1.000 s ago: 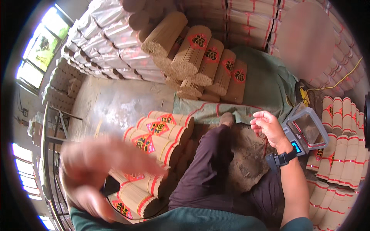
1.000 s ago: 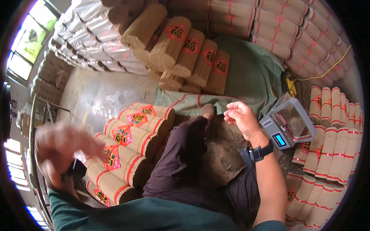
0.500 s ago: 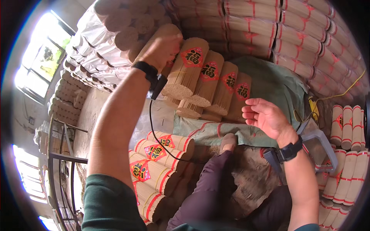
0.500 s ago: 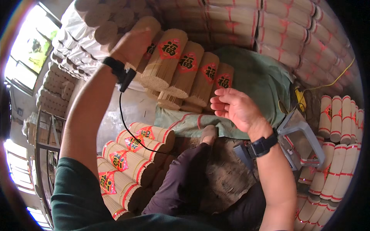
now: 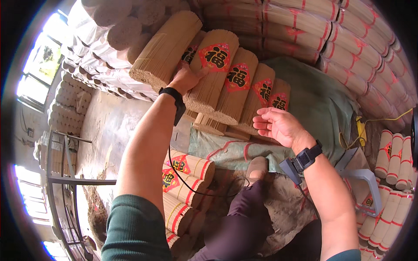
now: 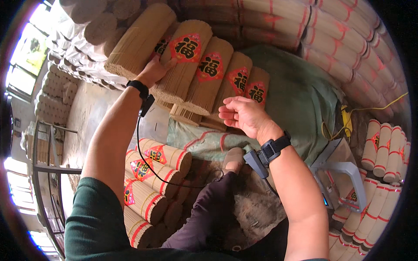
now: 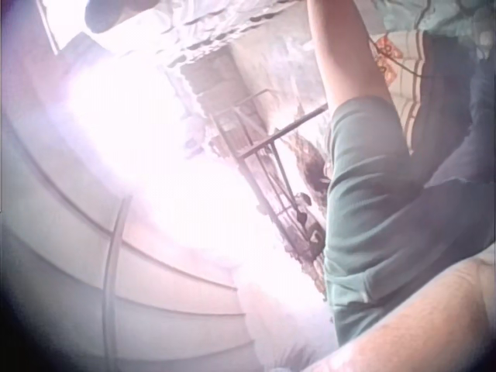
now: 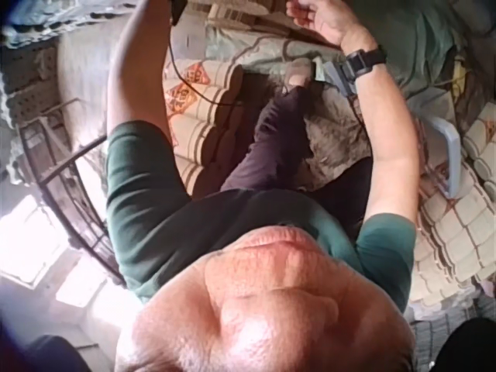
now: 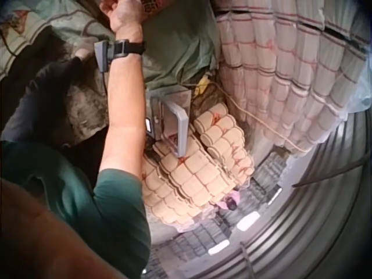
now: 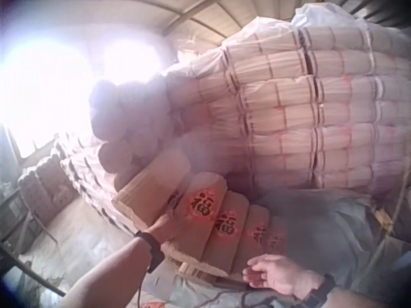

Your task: Weighing bundles of bamboo sticks on a digital scale and applying decorative labels.

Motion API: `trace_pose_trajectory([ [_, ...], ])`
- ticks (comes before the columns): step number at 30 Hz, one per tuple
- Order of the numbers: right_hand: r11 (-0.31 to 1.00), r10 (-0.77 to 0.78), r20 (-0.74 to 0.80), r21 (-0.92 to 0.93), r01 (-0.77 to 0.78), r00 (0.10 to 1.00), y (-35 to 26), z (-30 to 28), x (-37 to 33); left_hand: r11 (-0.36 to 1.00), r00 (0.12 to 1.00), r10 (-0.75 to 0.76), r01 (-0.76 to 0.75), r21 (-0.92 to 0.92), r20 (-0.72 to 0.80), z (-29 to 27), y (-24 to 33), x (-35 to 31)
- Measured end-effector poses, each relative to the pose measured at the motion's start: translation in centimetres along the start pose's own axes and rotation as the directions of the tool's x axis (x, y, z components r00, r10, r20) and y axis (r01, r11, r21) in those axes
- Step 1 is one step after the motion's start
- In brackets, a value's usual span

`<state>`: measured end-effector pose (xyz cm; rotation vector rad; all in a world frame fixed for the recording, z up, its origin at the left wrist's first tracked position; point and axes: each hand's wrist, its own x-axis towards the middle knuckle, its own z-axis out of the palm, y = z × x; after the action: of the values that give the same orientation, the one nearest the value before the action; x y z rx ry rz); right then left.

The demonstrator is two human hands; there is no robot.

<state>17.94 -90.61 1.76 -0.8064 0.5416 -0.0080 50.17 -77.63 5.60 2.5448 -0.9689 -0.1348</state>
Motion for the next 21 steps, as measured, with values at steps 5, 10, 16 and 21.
trace_pose_trajectory([
  [5,0.999,-0.011,-0.011,-0.046,0.011,1.000,0.1,-0.6,2.7,0.991,0.994,-0.020,0.034,-0.127,0.104,-1.5,2.8,-1.4],
  [10,0.993,-0.120,-0.103,-0.029,0.118,0.987,0.0,0.1,7.0,0.953,0.957,0.256,-0.227,-0.199,0.136,-5.1,5.9,-2.6],
  [16,0.949,-0.288,0.067,0.150,0.276,0.955,-1.3,2.0,10.3,0.878,0.821,0.231,0.055,-0.476,0.522,-1.9,7.7,-3.7],
  [21,0.910,-0.331,0.118,0.302,0.284,0.936,1.1,0.0,6.9,0.841,0.885,0.287,-0.051,-0.539,0.365,2.0,10.3,-6.3],
])
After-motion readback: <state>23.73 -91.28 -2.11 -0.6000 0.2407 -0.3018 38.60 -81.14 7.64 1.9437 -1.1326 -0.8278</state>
